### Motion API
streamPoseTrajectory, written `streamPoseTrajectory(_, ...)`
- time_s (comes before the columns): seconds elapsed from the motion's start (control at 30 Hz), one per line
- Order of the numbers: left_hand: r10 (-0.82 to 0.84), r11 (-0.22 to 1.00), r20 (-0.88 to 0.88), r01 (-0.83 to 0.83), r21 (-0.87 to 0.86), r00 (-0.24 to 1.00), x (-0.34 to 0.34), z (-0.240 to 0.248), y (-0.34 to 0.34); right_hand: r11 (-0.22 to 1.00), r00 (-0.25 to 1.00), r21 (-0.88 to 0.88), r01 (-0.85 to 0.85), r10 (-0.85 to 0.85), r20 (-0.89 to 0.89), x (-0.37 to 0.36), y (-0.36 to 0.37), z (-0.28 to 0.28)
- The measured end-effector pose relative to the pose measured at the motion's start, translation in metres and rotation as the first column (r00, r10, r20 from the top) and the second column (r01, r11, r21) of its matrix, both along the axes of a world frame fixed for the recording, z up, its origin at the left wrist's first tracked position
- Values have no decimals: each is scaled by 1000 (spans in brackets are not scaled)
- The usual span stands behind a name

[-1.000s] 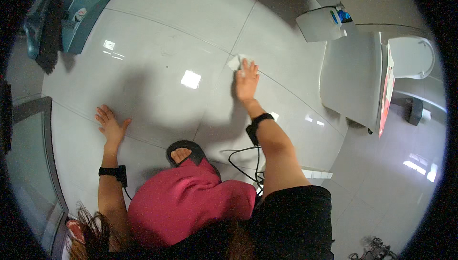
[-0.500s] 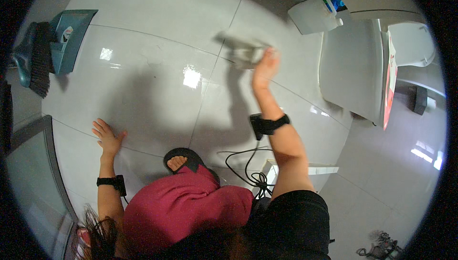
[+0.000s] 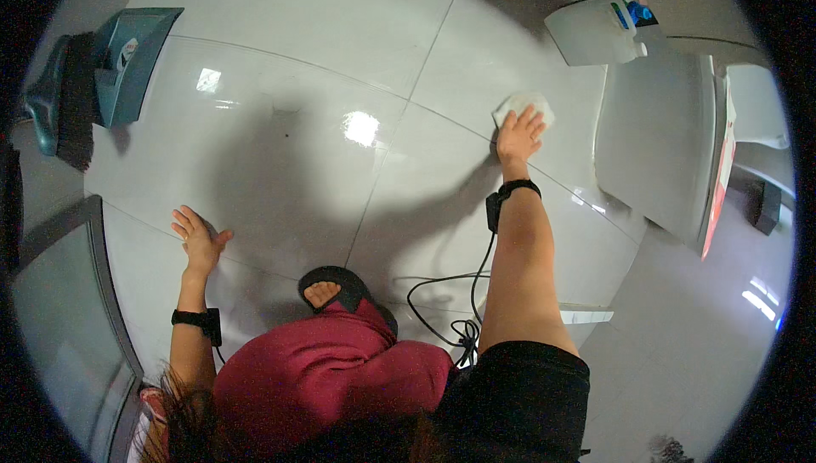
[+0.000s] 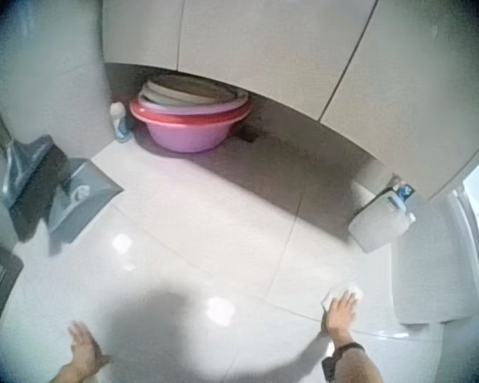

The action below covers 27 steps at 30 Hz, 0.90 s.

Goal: Cleaning the tiles of a bathroom wall using a small white cloth.

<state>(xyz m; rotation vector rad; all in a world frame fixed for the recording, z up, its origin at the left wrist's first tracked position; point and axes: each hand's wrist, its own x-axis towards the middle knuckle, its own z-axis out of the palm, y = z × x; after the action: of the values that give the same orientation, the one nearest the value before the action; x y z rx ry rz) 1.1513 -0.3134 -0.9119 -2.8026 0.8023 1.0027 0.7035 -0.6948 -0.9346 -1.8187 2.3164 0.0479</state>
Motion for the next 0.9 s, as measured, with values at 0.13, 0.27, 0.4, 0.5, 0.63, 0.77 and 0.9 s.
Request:
streamPoseTrajectory(0.13, 23, 1000, -18, -23, 12, 1000, -2, 8, -5, 967, 970, -71, -245, 244, -15, 55, -7, -11)
streamPoseTrajectory(0.27, 31, 999, -20, -31, 19, 999, -1, 12, -6, 812, 857, -285, -509, 509, -79, 139, -5, -26)
streamPoseTrajectory(0.4, 22, 999, -7, -22, 32, 1000, -1, 17, -2, 577, 624, -376, -725, 781, -5, 231, 31, -28)
streamPoseTrajectory(0.5, 0, 999, -86, -3, -32, 996, 6, 12, 3, 471, 490, -325, -820, 871, 26, 279, 69, -20)
streamPoseTrajectory(0.63, -49, 959, -124, 12, -282, 991, 28, 38, -7, 506, 395, -473, -721, 861, 319, 303, 75, 7)
streamPoseTrajectory(0.77, 63, 927, -84, -89, -365, 994, 70, 92, -15, 831, 539, -385, -401, 554, 635, 314, 106, 81)
streamPoseTrajectory(0.9, 138, 855, -96, -167, -491, 986, 94, 109, -23, 871, 615, -389, -300, 488, 619, 310, 83, 99)
